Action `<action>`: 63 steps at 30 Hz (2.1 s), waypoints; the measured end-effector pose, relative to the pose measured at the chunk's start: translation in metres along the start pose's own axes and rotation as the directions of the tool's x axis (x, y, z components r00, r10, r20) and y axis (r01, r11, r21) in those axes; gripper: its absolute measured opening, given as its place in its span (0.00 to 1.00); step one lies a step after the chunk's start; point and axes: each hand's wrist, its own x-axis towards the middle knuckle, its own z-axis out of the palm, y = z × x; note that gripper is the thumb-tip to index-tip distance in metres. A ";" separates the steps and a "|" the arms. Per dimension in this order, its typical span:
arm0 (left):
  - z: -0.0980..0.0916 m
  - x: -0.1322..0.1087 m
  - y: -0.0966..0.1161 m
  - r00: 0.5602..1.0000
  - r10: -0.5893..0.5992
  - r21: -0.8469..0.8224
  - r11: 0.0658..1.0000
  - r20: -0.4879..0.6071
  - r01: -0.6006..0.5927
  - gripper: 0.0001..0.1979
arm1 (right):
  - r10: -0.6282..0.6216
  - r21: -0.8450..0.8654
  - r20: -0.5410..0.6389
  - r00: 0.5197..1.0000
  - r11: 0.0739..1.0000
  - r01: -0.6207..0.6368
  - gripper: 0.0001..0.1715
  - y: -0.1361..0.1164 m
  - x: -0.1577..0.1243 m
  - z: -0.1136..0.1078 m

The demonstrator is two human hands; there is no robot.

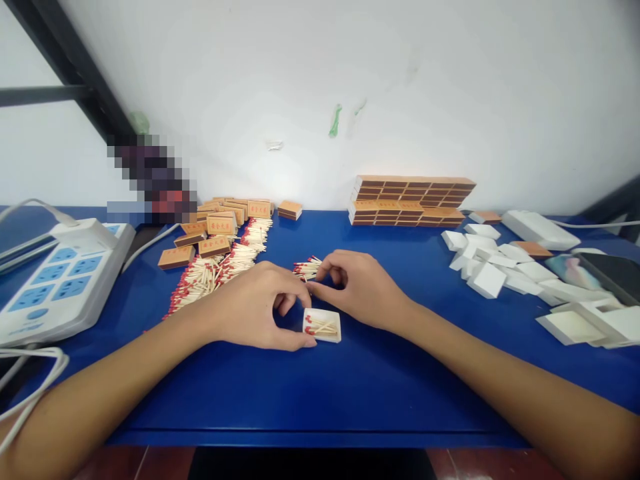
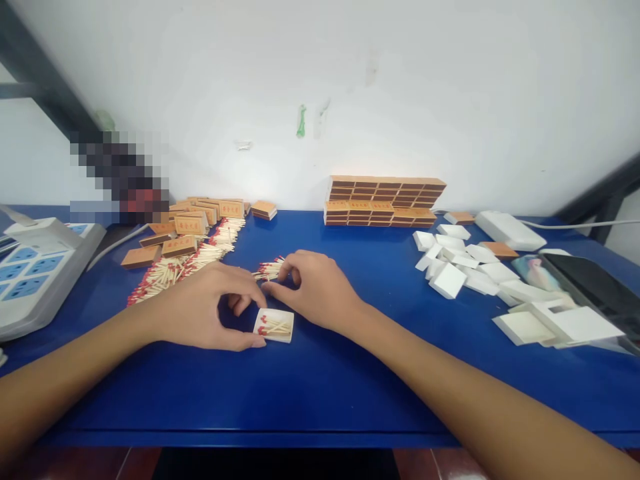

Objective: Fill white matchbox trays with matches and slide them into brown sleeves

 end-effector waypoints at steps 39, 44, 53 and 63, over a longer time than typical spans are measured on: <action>-0.007 0.003 -0.010 0.993 0.012 0.178 0.984 -0.120 0.010 0.15 | -0.184 0.030 0.207 0.961 0.983 0.182 0.05 -0.002 -0.010 -0.027; -0.007 0.001 -0.005 0.999 -0.014 0.079 0.997 -0.028 0.016 0.14 | -0.226 0.061 0.102 0.969 0.973 0.221 0.06 0.004 -0.006 -0.017; -0.007 0.000 -0.002 1.000 -0.015 0.070 0.997 -0.024 0.016 0.14 | -0.238 0.016 0.130 0.962 0.971 0.238 0.03 0.019 0.001 -0.006; -0.007 0.000 -0.004 1.000 0.011 0.101 0.995 -0.021 -0.009 0.15 | -0.170 0.013 0.113 0.979 0.985 0.170 0.03 0.015 0.004 -0.007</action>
